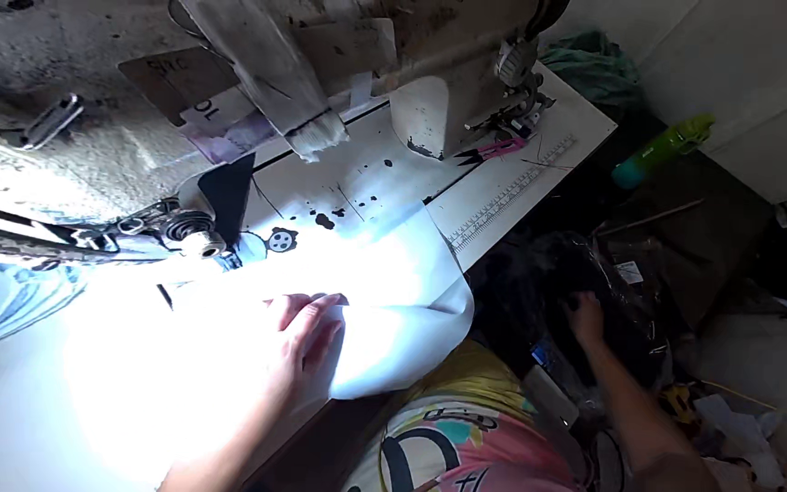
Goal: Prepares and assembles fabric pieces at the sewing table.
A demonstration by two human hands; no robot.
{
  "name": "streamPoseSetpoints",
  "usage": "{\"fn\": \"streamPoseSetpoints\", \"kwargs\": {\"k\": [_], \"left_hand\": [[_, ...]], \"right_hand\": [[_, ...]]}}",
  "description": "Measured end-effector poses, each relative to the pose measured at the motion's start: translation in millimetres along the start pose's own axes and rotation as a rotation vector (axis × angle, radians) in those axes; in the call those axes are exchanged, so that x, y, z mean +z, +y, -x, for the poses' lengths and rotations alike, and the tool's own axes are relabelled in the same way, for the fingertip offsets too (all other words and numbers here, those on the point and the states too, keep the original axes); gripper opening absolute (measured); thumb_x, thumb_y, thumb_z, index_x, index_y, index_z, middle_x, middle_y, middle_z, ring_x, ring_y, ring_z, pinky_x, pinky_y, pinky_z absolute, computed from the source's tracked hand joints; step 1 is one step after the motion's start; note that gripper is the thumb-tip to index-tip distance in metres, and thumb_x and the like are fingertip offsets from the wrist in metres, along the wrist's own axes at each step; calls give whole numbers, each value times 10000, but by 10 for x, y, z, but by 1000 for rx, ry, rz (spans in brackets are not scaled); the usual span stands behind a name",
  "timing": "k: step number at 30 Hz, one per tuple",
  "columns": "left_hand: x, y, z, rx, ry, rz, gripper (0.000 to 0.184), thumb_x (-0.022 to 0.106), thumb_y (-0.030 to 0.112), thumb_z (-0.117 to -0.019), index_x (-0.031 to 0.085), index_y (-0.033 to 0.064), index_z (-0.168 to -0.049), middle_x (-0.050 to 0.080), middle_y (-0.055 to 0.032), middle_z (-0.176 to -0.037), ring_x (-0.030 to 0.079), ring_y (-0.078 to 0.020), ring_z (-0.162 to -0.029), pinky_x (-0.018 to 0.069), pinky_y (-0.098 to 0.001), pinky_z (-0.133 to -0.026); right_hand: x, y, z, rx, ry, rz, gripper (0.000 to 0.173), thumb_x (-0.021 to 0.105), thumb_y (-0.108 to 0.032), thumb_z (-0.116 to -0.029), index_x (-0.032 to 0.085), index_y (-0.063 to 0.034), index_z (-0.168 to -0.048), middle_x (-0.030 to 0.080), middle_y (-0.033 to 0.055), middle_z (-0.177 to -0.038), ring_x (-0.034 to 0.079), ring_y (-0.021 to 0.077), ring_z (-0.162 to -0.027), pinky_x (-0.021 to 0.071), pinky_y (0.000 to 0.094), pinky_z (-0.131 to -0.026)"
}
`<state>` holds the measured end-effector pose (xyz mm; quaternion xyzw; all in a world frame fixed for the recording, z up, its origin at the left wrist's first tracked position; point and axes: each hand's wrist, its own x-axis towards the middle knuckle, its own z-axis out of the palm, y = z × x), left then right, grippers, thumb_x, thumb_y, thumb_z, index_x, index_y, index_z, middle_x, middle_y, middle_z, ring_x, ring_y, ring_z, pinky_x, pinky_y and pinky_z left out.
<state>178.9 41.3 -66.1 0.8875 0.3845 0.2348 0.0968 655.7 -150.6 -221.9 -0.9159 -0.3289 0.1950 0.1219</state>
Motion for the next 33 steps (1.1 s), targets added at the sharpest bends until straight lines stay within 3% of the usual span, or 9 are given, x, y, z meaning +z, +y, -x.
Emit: {"fn": "streamPoseSetpoints", "kwargs": {"k": [8,11,14,16,19,22,24,29,33], "left_hand": [[58,-50,84,-27,25,241,558,362,375,-1086,690,-72,-1016,675,-269,-1249,547,-433,-1331,323,-569,-1164],[10,6,151,-75,1,256,471,446,346,-1045,677,-57,-969,644,-259,-1328,505,-399,-1388,375,-463,-1157],[-13,70,217,-56,-45,193,439,485,431,-1017,694,48,-1057,586,-228,-1429,449,-389,-1437,353,-496,-1172],[-26,115,246,-57,-64,162,437,502,465,-1000,689,88,-1119,564,-214,-1460,433,-398,-1447,349,-524,-1168],[-44,160,256,-97,-39,208,557,487,589,-989,700,101,-1156,596,-175,-1430,489,-326,-1413,410,-482,-1133],[-103,305,280,-217,36,309,787,326,701,-988,733,56,-1179,690,-168,-1261,645,-223,-1203,508,-406,-1011],[-77,387,287,-396,134,405,668,461,571,-992,714,-29,-1143,733,-149,-1132,696,-167,-1078,543,-381,-955],[-138,322,181,-608,105,452,449,525,285,-1027,599,-49,-1319,691,-166,-1242,654,-195,-1182,493,-398,-1054],[-449,275,-21,-618,-83,365,430,503,249,-1057,621,-117,-1249,686,-261,-1190,658,-314,-1168,480,-464,-1043]], "right_hand": [[-249,77,-85,188,33,-554,391,575,-192,-1054,589,135,-1268,598,310,-1288,573,315,-1181,419,455,-1032],[-627,-157,-36,268,131,-1027,289,426,-195,-1081,548,-15,-1272,649,57,-1080,629,88,-947,538,306,-833],[-1286,-983,136,-155,34,-1312,287,273,-115,-1031,554,-172,-1058,699,-148,-841,673,-56,-787,585,168,-718],[-1596,-1560,264,-524,-162,-1270,253,495,-108,-883,684,-265,-944,744,-178,-871,684,-71,-817,579,149,-742],[-1546,-2567,561,-1043,-504,-935,57,680,-286,-892,736,-284,-880,675,-222,-851,591,-136,-796,491,85,-711],[-914,-3348,1083,-1315,-673,-533,200,618,-143,-952,656,35,-870,628,93,-837,583,103,-765,474,238,-691],[-593,-3524,1408,-1306,-761,-300,221,635,-117,-964,690,95,-994,666,237,-1008,661,309,-942,531,423,-839],[-541,-3345,1073,-1283,-263,-354,258,660,-196,-949,743,10,-1080,711,188,-1117,684,308,-1071,560,450,-927],[-916,-2990,585,-1221,-302,-94,888,781,-569,-768,565,-27,-1438,494,257,-1503,486,466,-1366,385,684,-1067]]}}
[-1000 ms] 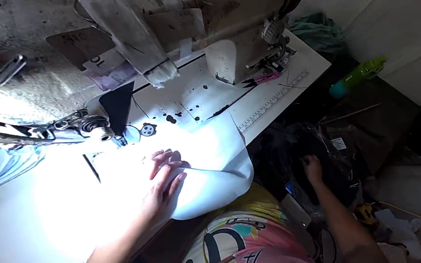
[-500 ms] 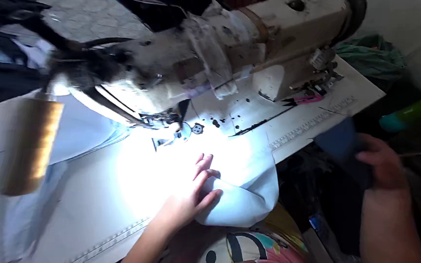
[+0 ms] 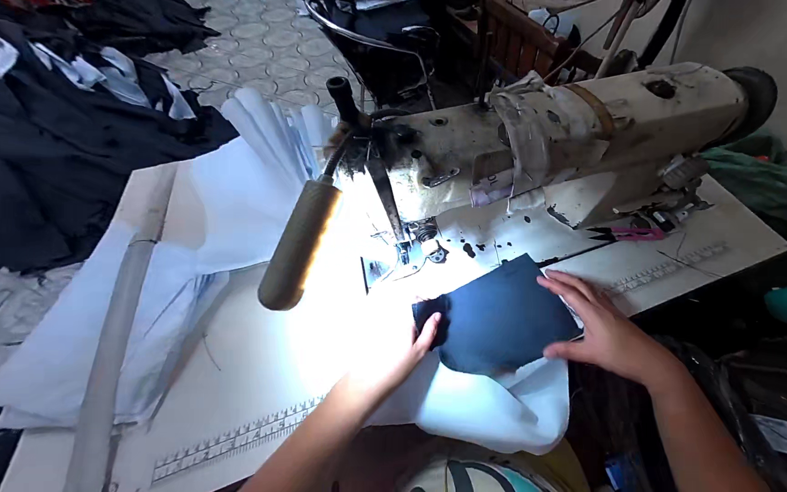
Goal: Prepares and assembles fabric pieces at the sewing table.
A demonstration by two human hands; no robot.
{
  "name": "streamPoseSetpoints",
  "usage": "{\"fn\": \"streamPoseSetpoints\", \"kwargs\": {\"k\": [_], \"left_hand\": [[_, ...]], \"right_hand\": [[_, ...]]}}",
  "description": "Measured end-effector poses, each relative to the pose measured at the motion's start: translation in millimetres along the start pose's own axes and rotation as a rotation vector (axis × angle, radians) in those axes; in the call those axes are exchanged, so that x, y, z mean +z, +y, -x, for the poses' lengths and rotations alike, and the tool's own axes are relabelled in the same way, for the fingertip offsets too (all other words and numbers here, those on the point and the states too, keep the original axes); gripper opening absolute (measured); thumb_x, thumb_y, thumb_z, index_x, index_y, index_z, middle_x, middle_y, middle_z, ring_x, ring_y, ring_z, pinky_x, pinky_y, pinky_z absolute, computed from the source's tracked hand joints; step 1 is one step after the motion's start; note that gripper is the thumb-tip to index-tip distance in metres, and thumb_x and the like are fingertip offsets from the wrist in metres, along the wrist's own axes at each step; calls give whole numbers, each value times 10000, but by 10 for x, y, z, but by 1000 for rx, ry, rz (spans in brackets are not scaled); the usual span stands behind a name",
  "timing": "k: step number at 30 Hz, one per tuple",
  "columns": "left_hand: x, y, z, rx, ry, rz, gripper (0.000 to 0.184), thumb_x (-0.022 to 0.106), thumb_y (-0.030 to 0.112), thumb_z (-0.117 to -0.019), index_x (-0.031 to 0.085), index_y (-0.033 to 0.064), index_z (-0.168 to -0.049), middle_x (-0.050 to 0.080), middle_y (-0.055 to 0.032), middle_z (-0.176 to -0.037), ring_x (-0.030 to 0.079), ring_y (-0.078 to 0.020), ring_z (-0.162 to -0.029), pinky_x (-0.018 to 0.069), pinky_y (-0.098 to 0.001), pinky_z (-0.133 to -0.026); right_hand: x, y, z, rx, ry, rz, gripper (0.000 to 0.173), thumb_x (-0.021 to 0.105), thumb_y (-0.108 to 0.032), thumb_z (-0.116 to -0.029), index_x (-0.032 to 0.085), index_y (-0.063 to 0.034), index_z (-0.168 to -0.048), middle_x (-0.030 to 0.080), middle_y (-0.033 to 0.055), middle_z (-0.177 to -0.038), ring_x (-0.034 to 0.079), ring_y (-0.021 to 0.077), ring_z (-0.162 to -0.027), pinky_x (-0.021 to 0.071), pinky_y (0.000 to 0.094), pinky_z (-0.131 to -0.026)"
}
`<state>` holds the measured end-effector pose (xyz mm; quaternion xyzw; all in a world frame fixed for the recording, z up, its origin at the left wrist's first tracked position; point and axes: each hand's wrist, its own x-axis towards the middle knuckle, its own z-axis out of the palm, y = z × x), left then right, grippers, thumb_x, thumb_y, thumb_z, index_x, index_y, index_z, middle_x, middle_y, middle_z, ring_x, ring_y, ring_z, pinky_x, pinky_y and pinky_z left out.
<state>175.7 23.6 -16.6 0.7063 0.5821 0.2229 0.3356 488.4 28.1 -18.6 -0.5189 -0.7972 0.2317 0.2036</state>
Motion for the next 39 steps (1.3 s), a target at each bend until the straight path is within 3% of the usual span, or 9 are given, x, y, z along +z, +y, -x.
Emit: {"fn": "streamPoseSetpoints", "kwargs": {"k": [10,16,21,25,27,29,31,36,39], "left_hand": [[65,-237,-88,6,125,175,464,609,277,-992,597,-87,-1280,677,-184,-1222,629,-157,-1177,481,-329,-1036],[10,-199,-62,-113,52,396,272,617,140,-977,633,-72,-1146,700,-34,-967,644,36,-881,537,-178,-833],[52,-289,-106,-83,22,435,244,617,83,-935,626,-71,-1123,684,-12,-939,621,53,-846,522,-156,-797],[84,-297,-119,-35,61,432,199,622,58,-914,635,-78,-1058,678,9,-890,607,82,-811,511,-125,-771],[90,-306,-119,-2,78,347,201,612,72,-922,644,-76,-1054,683,-4,-899,614,67,-832,512,-133,-789],[94,-304,-106,131,146,36,209,620,88,-917,695,-80,-1018,713,-115,-928,675,-122,-897,545,-307,-831],[112,-350,-146,349,271,-264,178,663,105,-850,704,-50,-927,694,-206,-888,705,-363,-870,556,-521,-761],[18,-455,-189,233,301,-304,436,543,246,-958,634,-23,-1289,673,-227,-1261,634,-428,-1189,475,-610,-998],[-57,-439,-186,102,341,-303,460,527,159,-951,576,-45,-1361,711,-201,-962,683,-378,-832,529,-582,-743]], "right_hand": [[318,181,143,-174,308,36,350,605,0,-797,806,-125,-1055,704,172,-1269,631,403,-1242,363,688,-1072],[301,-213,372,-418,306,25,168,556,-356,-1008,706,-296,-1054,710,-69,-1193,573,78,-1270,285,402,-1196],[339,5,462,-148,266,-121,609,478,-641,-980,754,-118,-1128,702,116,-1244,626,213,-1218,443,461,-1072],[139,38,156,155,284,40,789,801,-491,-776,636,54,-1323,616,302,-1288,582,504,-1177,441,687,-940],[119,-27,18,157,178,19,593,888,-356,-721,708,44,-1120,633,281,-1220,590,491,-1141,437,680,-931],[88,-115,-68,154,50,-52,397,866,-223,-773,703,69,-987,650,259,-1159,619,413,-1080,474,584,-924],[76,-160,-124,190,-16,-131,347,803,-128,-833,652,75,-1072,669,210,-1017,644,292,-903,521,449,-809],[95,-132,-142,297,44,-287,526,781,-106,-860,557,17,-1321,702,127,-933,641,128,-732,530,285,-685],[118,-98,-126,297,88,-313,491,759,-121,-879,568,14,-1311,699,82,-867,602,57,-673,504,224,-652]]}}
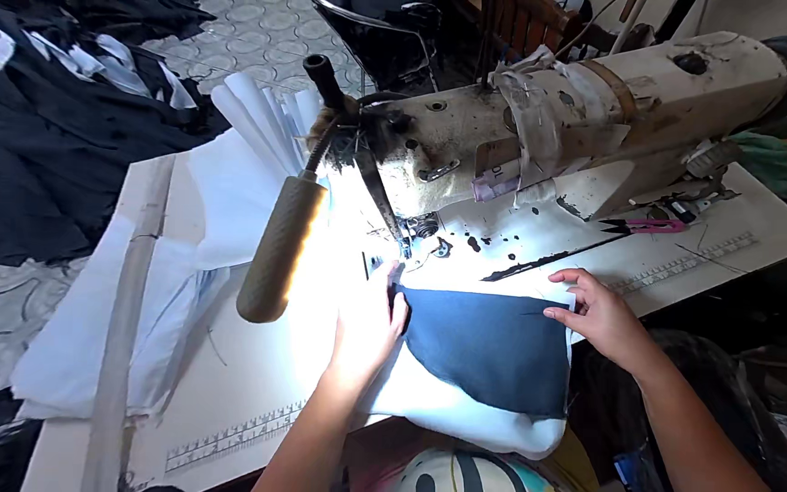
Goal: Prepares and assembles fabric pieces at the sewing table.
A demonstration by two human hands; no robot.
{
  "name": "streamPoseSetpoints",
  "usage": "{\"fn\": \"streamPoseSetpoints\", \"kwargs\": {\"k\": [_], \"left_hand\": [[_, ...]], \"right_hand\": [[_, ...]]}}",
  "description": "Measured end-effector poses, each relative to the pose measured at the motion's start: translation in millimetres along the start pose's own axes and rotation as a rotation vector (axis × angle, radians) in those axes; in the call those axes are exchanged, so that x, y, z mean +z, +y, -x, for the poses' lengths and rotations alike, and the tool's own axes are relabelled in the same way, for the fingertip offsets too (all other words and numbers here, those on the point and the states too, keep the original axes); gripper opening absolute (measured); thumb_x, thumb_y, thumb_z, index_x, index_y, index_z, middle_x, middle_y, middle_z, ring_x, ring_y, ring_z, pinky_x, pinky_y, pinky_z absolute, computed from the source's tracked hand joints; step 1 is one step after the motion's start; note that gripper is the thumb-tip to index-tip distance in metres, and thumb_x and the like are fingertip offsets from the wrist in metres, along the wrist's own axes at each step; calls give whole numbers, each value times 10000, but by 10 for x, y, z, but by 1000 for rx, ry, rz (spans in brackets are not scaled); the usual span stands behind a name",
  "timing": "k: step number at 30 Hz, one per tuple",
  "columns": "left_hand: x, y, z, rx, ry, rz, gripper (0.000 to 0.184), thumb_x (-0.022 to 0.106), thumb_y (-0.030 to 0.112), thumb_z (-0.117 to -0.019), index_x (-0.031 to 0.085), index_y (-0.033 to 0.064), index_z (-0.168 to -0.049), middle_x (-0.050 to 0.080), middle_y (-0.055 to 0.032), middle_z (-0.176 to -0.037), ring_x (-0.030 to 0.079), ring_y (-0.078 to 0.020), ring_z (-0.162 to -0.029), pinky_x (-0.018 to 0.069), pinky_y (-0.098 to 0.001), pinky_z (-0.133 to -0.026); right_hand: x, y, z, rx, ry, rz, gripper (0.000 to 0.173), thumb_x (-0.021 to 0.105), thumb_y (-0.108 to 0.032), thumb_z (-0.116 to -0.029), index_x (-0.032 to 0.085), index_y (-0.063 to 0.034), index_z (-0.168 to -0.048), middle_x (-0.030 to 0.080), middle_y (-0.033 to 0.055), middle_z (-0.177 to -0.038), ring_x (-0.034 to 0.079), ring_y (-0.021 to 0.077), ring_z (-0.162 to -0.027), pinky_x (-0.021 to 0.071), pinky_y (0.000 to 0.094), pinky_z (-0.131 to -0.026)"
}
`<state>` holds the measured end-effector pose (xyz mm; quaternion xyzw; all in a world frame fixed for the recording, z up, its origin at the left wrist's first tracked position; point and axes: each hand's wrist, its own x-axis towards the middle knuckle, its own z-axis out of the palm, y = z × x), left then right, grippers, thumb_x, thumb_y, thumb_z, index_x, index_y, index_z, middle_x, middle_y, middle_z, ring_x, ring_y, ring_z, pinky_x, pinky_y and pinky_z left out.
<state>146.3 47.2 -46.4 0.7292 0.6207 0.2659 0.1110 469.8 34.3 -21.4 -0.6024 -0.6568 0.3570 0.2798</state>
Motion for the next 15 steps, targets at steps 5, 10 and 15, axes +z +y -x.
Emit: {"fn": "streamPoseSetpoints", "kwargs": {"k": [5,10,15], "left_hand": [[-84,-9,-26,-180,-83,70,550,611,195,-957,502,3,-1461,667,-111,-851,629,-280,-754,514,-504,-704],[-80,13,-67,-224,-73,58,526,642,220,-983,518,12,-1450,681,-128,-888,648,-291,-777,518,-511,-723],[-33,25,-94,-205,-33,14,489,644,237,-986,564,12,-1413,686,-135,-840,657,-321,-740,523,-531,-694]], "right_hand": [[36,74,-14,-71,36,-14,439,690,-163,-930,596,18,-1319,655,18,-780,494,-14,-599,431,169,-589],[16,85,31,-126,5,-20,622,759,-108,-823,534,34,-1386,692,41,-861,558,-3,-637,453,150,-585],[19,87,28,-90,55,-28,578,735,-67,-847,539,37,-1381,677,27,-804,553,-20,-626,456,142,-602]]}}
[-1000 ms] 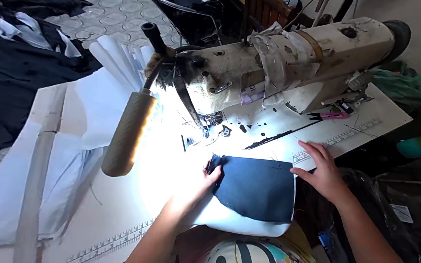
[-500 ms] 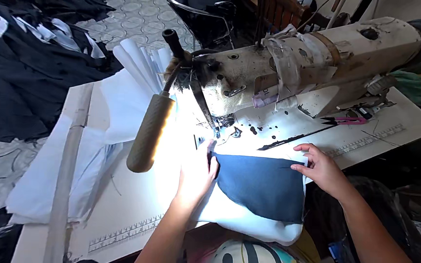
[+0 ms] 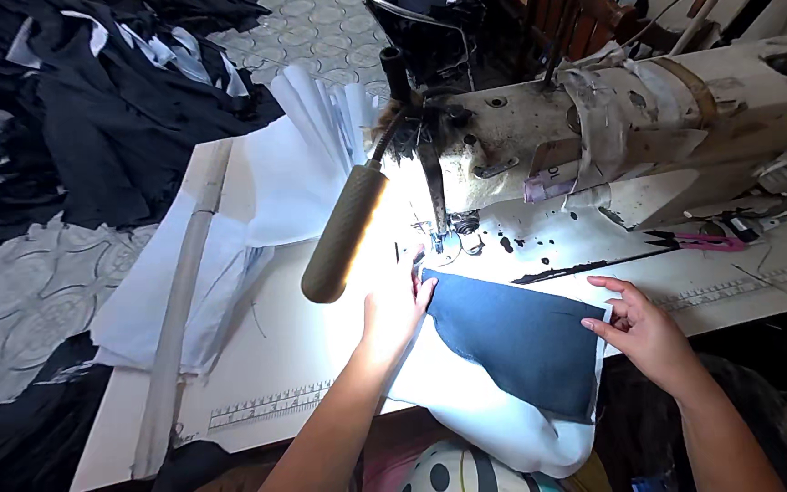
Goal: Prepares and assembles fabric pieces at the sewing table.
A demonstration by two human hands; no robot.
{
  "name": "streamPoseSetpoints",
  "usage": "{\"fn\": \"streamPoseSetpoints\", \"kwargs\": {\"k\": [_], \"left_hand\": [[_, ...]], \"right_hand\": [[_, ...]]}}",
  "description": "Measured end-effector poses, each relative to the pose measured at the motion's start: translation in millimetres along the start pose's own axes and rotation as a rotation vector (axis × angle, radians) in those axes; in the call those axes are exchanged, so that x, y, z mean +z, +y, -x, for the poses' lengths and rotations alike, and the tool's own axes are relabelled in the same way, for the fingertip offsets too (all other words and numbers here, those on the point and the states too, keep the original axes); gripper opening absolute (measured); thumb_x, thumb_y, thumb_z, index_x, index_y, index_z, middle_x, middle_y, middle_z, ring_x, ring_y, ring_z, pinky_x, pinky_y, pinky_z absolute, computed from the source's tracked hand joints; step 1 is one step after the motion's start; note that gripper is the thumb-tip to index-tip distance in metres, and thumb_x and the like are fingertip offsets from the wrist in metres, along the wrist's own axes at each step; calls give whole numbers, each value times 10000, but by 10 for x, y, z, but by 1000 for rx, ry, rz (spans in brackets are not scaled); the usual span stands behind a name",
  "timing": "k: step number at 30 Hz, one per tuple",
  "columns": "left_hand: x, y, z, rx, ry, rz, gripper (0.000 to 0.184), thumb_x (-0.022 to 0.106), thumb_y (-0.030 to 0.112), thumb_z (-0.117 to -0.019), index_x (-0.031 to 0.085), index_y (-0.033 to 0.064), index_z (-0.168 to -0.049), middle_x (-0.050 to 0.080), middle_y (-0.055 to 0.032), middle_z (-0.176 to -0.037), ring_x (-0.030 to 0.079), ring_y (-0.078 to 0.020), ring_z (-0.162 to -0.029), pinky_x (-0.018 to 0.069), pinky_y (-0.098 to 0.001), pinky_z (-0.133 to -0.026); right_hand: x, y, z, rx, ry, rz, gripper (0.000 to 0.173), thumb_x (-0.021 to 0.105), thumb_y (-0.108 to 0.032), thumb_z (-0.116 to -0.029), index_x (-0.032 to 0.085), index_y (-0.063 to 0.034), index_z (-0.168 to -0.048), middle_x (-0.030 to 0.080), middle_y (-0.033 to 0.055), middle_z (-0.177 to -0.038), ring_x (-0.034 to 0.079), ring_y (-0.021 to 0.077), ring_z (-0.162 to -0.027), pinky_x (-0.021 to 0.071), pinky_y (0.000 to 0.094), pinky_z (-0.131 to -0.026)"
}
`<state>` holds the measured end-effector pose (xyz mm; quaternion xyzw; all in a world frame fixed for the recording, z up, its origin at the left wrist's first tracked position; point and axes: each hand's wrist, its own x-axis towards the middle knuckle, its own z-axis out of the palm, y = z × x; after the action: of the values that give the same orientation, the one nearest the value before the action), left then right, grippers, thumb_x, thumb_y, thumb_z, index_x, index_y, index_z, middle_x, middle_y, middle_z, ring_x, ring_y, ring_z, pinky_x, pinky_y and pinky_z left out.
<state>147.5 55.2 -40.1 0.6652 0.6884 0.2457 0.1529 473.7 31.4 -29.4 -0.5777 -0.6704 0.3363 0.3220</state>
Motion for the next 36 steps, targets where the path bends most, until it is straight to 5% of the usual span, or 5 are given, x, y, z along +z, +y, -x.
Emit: {"fn": "streamPoseSetpoints", "kwargs": {"k": [9,18,23,28,36], "left_hand": [[44,-100,42,104,15,9,260,565,241,-1003,721,33,-1026,687,-110,-793,677,-283,-738,523,-516,-670],[40,-103,51,74,44,25,247,577,227,-978,729,46,-1053,694,-89,-802,668,-243,-722,523,-472,-662],[25,-64,107,298,59,-192,246,599,197,-975,752,6,-999,724,-182,-1043,706,-384,-985,533,-590,-829],[-43,-86,248,353,-51,-266,477,472,367,-1036,698,16,-1267,662,-147,-1359,609,-363,-1289,438,-633,-1024],[-41,-36,145,276,-147,-173,520,479,373,-1037,616,10,-1382,576,-172,-1463,519,-373,-1381,406,-617,-1065]], "right_hand": [[-63,-6,-28,46,-68,-54,517,675,-59,-915,518,32,-1399,692,24,-841,600,-22,-695,498,149,-679],[-77,25,-48,26,-88,-78,475,647,-71,-938,527,16,-1390,676,0,-809,577,-34,-674,483,140,-664],[-59,55,-31,-32,-56,-47,467,646,-80,-919,553,17,-1366,647,-16,-742,554,-34,-628,470,136,-626],[-70,79,-140,-179,-27,31,269,596,-81,-911,720,-5,-1137,743,54,-989,586,-69,-683,480,95,-629],[-102,80,-584,-283,-17,339,220,584,-4,-882,775,-5,-992,701,157,-852,588,192,-654,485,343,-607]]}}
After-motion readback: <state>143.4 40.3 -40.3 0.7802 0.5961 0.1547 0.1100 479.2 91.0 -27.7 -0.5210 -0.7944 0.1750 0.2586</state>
